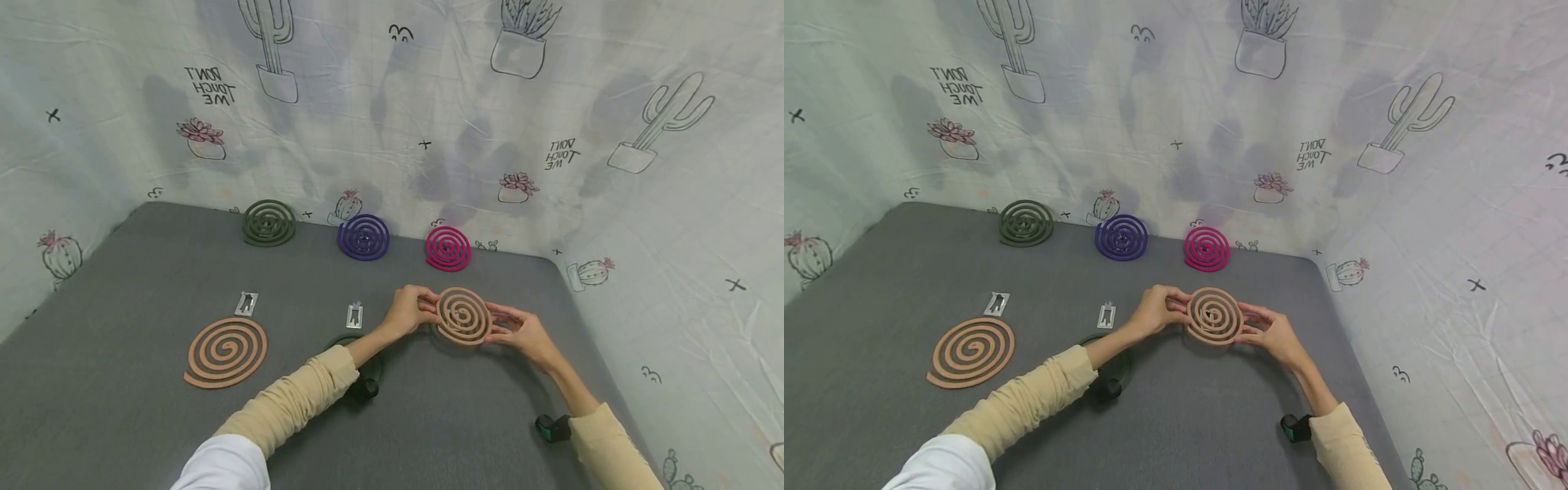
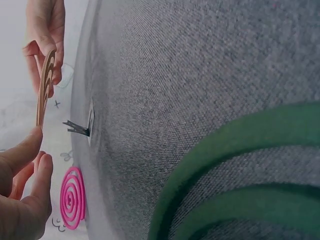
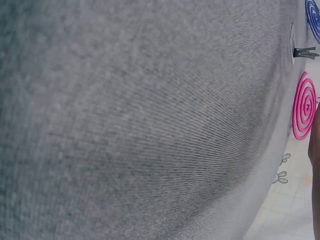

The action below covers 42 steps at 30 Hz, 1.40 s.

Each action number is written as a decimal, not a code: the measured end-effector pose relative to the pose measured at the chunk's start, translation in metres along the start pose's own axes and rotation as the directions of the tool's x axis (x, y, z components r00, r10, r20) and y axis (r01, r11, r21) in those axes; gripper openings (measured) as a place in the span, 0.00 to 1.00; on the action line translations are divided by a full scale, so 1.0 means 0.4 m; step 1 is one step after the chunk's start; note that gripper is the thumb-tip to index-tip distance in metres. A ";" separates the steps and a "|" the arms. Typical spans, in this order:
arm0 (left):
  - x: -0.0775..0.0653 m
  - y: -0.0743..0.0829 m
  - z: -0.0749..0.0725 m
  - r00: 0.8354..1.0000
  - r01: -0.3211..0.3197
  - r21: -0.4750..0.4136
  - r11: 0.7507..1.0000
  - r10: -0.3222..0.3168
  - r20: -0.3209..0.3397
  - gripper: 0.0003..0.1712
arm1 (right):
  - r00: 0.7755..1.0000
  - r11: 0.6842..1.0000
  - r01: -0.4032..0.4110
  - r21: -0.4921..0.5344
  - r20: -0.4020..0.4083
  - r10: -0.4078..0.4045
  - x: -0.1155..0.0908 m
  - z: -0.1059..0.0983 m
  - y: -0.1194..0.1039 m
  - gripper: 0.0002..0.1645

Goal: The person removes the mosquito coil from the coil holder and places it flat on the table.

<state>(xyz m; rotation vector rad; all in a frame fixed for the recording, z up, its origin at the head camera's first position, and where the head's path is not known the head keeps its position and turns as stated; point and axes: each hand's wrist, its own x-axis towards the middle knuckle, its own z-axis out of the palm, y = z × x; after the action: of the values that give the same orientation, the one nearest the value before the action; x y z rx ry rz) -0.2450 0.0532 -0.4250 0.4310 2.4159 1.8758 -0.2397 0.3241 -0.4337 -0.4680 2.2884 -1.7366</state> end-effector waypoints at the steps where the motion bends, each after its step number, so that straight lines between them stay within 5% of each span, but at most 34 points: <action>1: -0.002 0.001 -0.003 1.000 -0.007 0.001 1.000 0.007 0.002 0.20 | 1.000 1.000 0.001 0.012 0.006 -0.001 0.000 0.000 -0.003 0.42; 20: -0.049 0.006 0.006 0.997 -0.069 0.003 0.998 0.069 0.029 0.21 | 0.998 0.998 0.028 0.059 0.054 -0.031 -0.052 0.006 -0.005 0.41; 42: -0.088 -0.008 -0.001 0.993 -0.065 0.005 0.998 0.064 0.101 0.24 | 0.994 0.999 -0.026 0.033 0.103 0.022 -0.073 0.024 -0.012 0.45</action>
<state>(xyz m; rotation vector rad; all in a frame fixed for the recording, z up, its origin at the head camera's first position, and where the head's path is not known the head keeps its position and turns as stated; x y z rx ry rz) -0.2118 0.0435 -0.4323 0.5961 2.3734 1.8217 -0.2088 0.3256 -0.4320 -0.5083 2.1817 -1.6966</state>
